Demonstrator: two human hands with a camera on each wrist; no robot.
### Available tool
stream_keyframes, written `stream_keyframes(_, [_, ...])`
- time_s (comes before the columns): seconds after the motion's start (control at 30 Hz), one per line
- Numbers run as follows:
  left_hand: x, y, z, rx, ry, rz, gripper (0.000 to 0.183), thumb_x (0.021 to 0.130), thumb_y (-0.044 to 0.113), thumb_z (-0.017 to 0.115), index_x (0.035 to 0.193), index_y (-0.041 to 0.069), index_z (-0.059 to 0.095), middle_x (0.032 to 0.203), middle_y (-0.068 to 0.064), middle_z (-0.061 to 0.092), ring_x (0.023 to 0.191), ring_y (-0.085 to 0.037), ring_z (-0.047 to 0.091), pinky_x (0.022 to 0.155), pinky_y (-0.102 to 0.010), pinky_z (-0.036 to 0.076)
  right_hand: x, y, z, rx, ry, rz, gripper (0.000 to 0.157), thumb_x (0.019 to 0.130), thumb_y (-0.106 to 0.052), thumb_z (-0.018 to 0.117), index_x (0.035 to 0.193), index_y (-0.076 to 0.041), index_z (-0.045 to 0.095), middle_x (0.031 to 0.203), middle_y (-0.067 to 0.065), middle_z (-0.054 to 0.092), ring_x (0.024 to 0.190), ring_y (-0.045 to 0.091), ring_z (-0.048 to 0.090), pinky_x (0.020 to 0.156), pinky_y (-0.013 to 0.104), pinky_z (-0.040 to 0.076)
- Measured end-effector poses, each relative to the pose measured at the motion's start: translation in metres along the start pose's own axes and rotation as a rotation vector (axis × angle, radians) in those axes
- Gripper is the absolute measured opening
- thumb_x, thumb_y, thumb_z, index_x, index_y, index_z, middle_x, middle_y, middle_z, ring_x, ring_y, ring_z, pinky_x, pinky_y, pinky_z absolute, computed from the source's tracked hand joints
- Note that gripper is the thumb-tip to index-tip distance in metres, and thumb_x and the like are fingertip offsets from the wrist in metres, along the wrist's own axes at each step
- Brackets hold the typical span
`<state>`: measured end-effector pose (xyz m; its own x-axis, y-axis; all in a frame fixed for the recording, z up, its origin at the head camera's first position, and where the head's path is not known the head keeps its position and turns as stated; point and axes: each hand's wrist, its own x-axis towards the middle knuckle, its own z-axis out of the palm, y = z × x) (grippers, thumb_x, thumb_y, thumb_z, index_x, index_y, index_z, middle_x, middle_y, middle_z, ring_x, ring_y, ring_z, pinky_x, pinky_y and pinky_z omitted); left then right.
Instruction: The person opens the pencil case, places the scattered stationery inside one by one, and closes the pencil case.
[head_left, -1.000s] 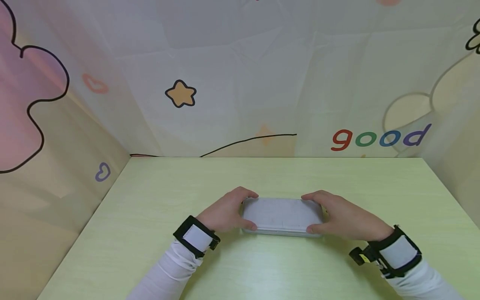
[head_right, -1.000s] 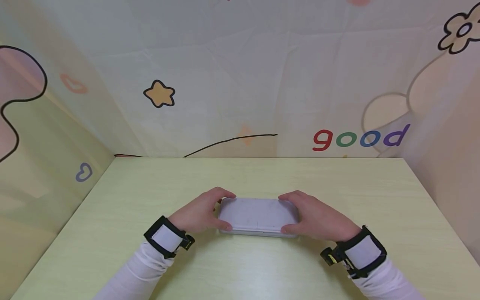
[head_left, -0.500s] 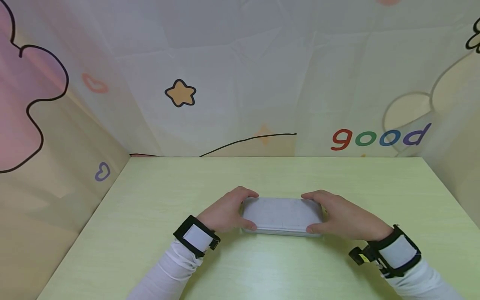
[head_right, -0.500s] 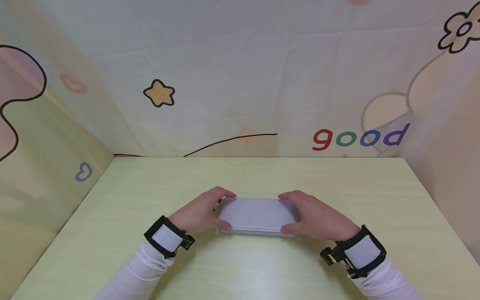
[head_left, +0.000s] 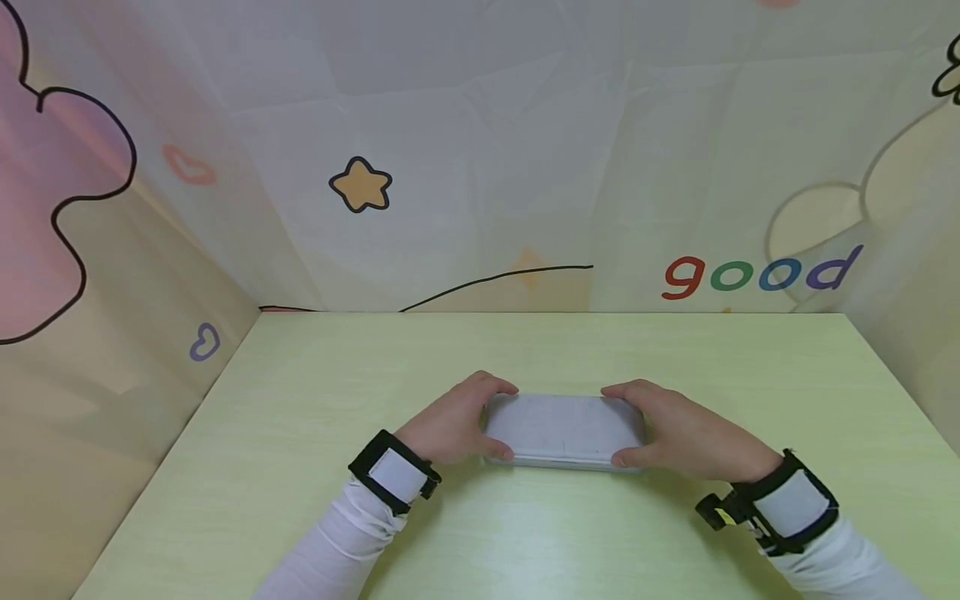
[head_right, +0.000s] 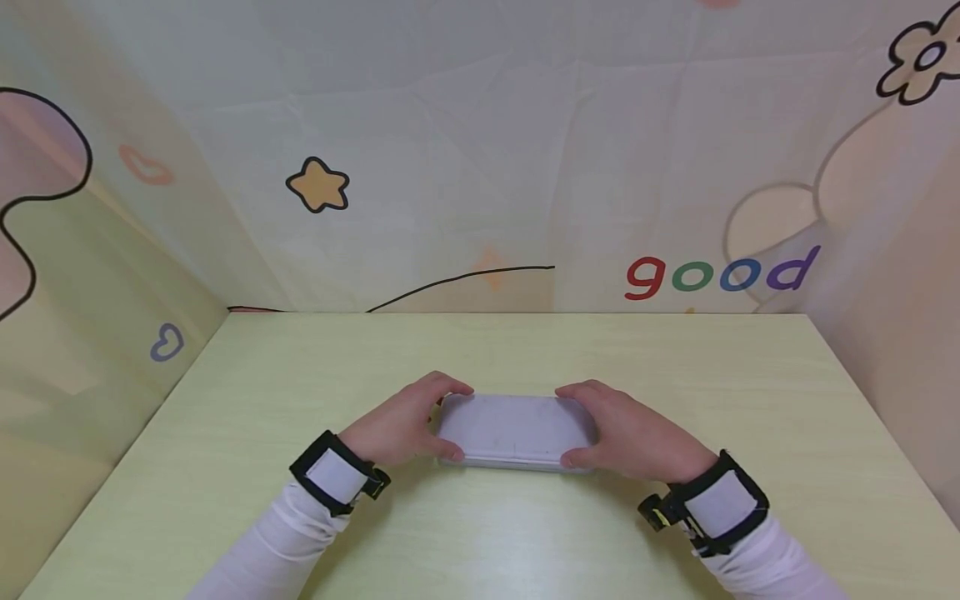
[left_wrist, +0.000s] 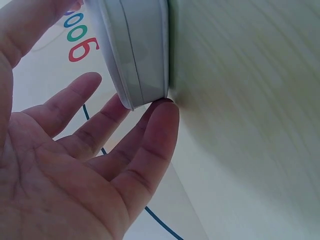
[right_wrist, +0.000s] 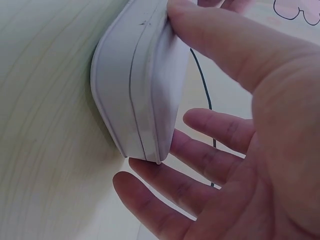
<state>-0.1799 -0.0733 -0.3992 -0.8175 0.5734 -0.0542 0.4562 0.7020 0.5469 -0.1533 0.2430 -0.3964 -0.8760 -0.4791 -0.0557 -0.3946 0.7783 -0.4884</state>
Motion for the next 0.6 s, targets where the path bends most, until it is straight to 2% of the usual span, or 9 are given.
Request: stream_keyframes(0.6, [-0.0016,-0.0022,0.0009,0.03,-0.011,-0.011,0.079,0.074,0.034,0.087,0.141,0.012,0.051,0.132,-0.001,0.051,0.114,-0.013,0.051,0.097,-0.026,0.043,-0.001,-0.0026,0.0022,-0.02,-0.007,0.011,0.084,0.078,-0.053,0.079,0.143,-0.007,0.05,0.137,0.008,0.053,0.119,0.023,0.052,0.1,0.047,0.044])
